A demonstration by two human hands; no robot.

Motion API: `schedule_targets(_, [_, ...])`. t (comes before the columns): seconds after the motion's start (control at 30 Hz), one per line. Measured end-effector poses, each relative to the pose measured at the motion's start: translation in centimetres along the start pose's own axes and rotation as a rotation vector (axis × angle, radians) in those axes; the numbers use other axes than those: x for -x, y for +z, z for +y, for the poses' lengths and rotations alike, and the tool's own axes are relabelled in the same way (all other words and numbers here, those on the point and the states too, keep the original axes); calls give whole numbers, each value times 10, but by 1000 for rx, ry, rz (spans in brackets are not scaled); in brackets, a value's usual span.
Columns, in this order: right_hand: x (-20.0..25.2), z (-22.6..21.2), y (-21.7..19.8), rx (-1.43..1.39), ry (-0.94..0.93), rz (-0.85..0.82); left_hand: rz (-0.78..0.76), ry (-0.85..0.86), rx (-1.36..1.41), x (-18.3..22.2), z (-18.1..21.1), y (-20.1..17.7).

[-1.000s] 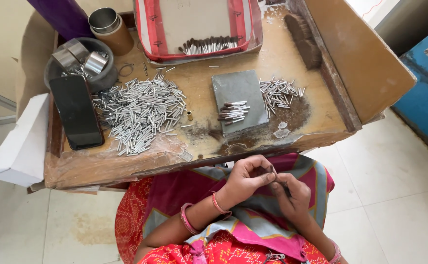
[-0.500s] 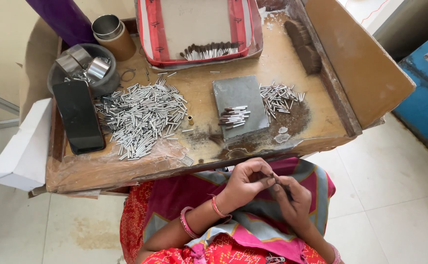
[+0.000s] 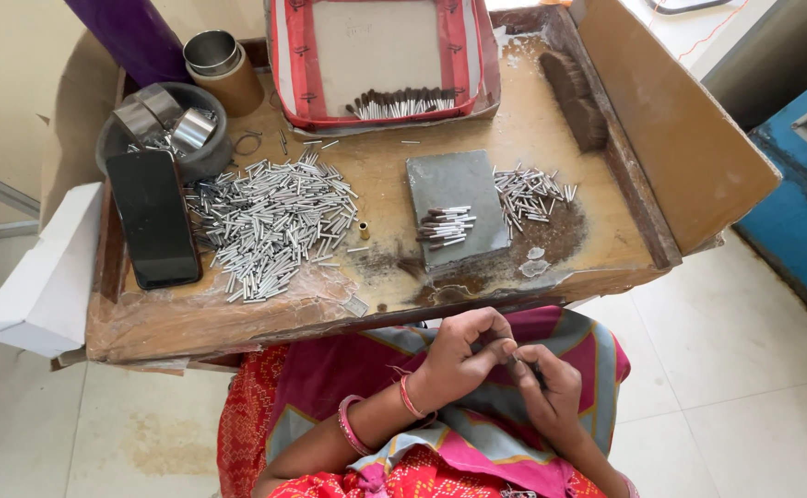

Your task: Assembling small metal rods into cylindrical components on a workbench.

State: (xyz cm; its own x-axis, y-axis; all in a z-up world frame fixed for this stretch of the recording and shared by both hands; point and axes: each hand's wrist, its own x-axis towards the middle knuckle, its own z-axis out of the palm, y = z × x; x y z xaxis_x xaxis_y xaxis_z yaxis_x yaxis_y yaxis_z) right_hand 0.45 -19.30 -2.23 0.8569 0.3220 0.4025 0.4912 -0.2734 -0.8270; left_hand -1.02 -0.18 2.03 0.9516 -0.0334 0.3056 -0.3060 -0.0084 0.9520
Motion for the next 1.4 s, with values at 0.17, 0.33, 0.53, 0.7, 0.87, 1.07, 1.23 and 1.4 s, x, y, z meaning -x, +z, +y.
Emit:
schedule_targets(0.17, [0,7,3,-9,21,1,-8,-28,10,-2,-5,-1])
schedule_targets(0.33, [-1,11,8,-64,64,-5,-32,-52,76,-4,-9,-2])
schedule_targets(0.53, [3,27,11,-104,110,-31,-68,-198,188,-3,-23,-3])
schedule_targets(0.7, [-1,31,9,-69,122,-97,-62,-113,76,-6,-28,-4])
schedule_targets(0.87, [-2,34,8,-41,87,-115,-39,-76,47,-6,-28,-4])
schedule_targets(1.07, [-2,39,11,-60,99,-120,-43,-74,54,-6,-27,-4])
schedule_targets(1.23, [0,40,12,-71,47,-95,-50,-66,42,-7,-26,-4])
schedule_targets(1.4, [0,40,13,-97,78,-87,-50,-60,30,-7,-25,-5])
